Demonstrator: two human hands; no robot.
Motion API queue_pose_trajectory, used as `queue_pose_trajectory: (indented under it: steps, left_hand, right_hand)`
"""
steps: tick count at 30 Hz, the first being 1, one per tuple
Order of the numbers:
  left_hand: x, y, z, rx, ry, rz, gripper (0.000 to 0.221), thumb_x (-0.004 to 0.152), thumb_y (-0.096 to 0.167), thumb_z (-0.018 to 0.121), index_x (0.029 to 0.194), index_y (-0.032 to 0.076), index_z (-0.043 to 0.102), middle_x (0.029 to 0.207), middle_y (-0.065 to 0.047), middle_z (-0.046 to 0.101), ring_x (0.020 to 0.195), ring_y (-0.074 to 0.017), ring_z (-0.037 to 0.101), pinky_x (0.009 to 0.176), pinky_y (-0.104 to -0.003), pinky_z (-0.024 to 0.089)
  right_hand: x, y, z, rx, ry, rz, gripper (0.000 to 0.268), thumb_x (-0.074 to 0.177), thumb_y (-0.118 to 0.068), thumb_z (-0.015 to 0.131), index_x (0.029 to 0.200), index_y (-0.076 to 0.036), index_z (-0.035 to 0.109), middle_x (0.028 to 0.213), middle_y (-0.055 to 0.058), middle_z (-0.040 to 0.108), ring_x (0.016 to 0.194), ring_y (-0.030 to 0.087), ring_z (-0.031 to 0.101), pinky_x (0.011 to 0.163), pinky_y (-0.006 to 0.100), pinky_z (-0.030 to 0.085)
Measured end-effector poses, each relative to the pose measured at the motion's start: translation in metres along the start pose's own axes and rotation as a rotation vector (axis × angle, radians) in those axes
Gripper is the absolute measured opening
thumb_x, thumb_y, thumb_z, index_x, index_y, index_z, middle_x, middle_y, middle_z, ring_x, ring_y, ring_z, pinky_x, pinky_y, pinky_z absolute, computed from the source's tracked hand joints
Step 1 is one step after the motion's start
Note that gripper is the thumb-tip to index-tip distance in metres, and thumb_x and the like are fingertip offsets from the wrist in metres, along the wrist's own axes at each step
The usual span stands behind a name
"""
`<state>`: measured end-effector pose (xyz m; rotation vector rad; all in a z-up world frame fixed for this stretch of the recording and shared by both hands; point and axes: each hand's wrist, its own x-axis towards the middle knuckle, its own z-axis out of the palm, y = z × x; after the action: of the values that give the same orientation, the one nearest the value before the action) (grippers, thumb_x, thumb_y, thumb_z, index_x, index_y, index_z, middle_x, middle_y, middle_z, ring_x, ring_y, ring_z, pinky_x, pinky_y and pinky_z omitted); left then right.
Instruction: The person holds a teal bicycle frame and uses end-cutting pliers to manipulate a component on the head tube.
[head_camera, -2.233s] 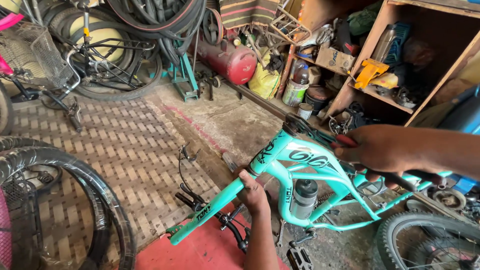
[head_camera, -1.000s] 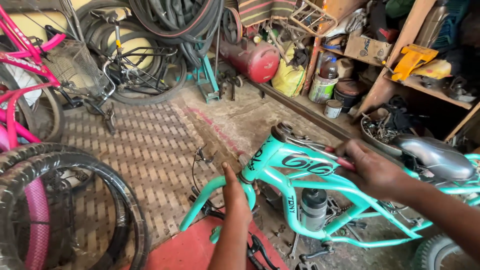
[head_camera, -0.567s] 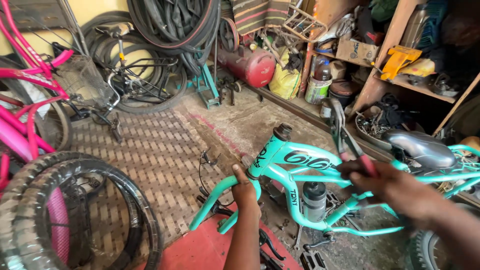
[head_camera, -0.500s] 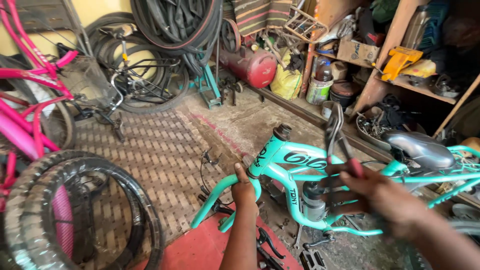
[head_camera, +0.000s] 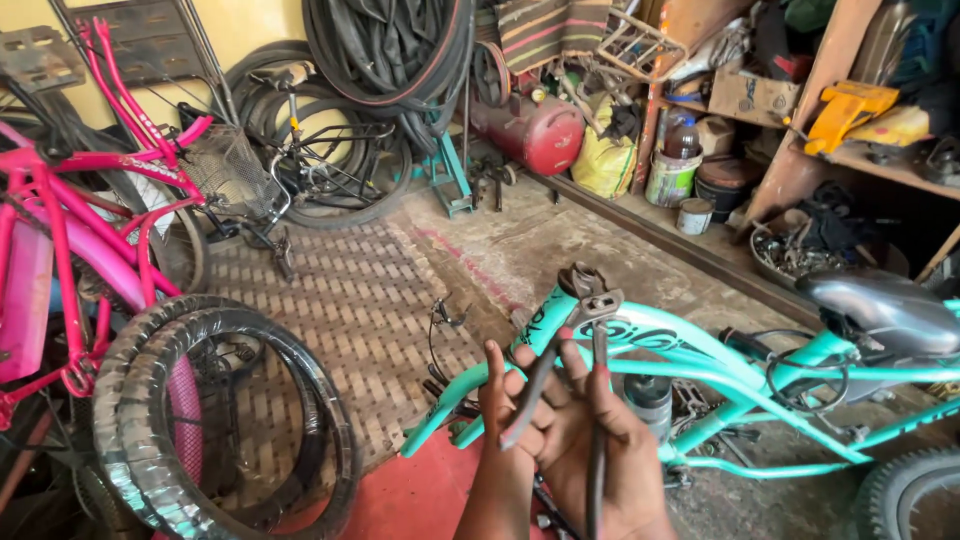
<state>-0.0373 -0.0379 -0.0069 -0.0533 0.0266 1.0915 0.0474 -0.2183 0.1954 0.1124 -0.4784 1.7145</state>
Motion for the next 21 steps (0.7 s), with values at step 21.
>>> queue_pose_trajectory:
  steps: [21]
  left_hand:
    - [0.013, -0.014, 0.004, 0.151, -0.399, 0.345, 0.061, 0.103, 0.047, 0.045, 0.145, 0.002, 0.045, 0.125, -0.015, 0.061, 0.103, -0.0204, 0.059, 0.088, -0.032, 0.049]
  right_hand:
    - [0.036, 0.017, 0.011, 0.167, 0.026, -0.106, 0.046, 0.096, -0.033, 0.064, 0.136, -0.01, 0.059, 0.139, 0.024, 0.057, 0.129, 0.041, 0.056, 0.105, 0.065, 0.046]
